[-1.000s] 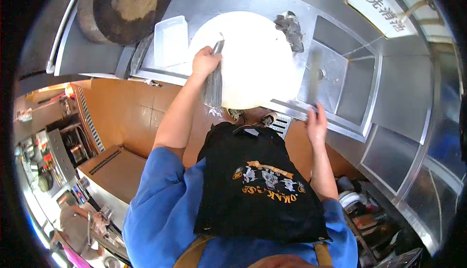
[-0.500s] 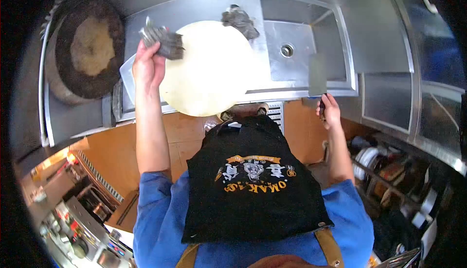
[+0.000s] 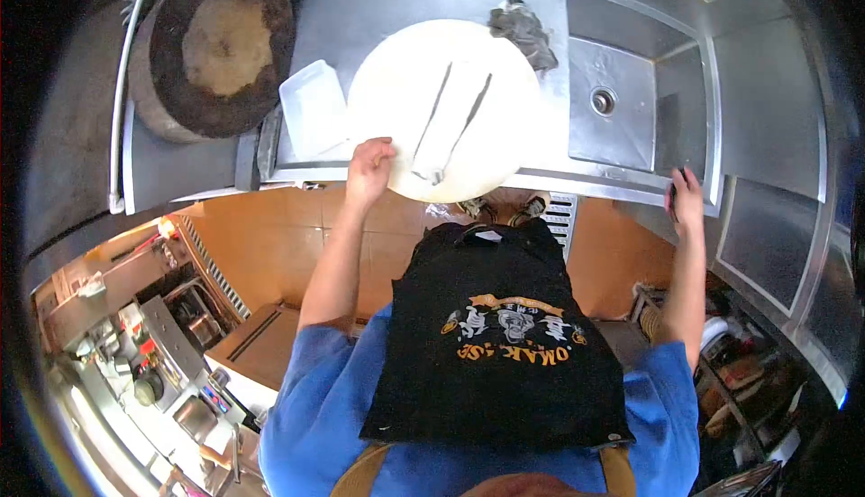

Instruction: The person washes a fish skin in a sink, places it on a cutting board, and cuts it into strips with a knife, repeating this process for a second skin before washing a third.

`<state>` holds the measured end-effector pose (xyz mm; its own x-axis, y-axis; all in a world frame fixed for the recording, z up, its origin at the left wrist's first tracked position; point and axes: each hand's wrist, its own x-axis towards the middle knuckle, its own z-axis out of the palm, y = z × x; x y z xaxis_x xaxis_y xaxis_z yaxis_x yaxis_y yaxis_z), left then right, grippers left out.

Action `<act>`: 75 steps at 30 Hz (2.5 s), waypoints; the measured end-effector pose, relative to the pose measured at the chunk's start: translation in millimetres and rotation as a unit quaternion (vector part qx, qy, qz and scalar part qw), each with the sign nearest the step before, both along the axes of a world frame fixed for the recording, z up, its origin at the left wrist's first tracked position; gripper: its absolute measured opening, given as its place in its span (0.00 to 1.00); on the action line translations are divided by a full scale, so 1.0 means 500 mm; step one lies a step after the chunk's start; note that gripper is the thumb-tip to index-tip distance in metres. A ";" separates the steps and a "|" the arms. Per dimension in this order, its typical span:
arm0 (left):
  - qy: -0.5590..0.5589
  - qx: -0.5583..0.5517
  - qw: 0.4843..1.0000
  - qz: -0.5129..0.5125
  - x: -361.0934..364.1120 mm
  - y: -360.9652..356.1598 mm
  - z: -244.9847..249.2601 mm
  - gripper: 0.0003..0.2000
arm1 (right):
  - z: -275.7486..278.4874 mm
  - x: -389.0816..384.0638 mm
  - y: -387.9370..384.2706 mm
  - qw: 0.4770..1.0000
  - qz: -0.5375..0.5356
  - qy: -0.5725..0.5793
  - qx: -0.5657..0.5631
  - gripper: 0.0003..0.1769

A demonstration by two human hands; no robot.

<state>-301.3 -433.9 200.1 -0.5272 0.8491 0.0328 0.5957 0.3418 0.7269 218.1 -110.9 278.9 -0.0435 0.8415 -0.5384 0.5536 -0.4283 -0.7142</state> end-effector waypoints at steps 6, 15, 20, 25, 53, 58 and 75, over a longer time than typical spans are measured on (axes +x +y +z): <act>0.093 -0.124 0.984 0.089 0.078 0.086 0.000 0.12 | 0.019 0.074 -0.097 0.923 -0.108 0.204 -0.309 0.10; -0.284 -0.094 0.941 0.157 0.136 0.168 0.024 0.08 | 0.063 0.103 0.083 0.789 0.335 -0.494 0.145 0.25; -0.396 0.083 0.893 0.195 0.105 0.306 0.081 0.09 | -0.009 0.194 0.055 0.740 0.411 -0.526 0.088 0.24; -0.404 0.120 0.890 0.172 0.096 0.421 0.258 0.09 | -0.197 -0.012 0.092 0.979 0.082 0.140 -0.125 0.10; -0.517 -0.102 0.800 0.287 0.189 0.077 0.032 0.09 | -0.076 -0.236 0.029 0.876 0.399 0.236 -0.135 0.14; -0.564 -0.032 0.775 0.283 0.203 0.084 0.053 0.10 | -0.056 -0.261 0.029 0.854 0.445 0.189 -0.191 0.14; -0.494 0.205 0.827 0.175 0.065 0.302 0.242 0.18 | -0.104 -0.445 0.005 0.882 0.339 0.291 -0.151 0.15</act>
<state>-269.0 -283.0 321.3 -0.6789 0.6637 -0.3140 -0.4417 -0.0276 0.8968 -4.3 -108.3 226.8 -0.8243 0.3377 -0.4545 0.3338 -0.3585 -0.8718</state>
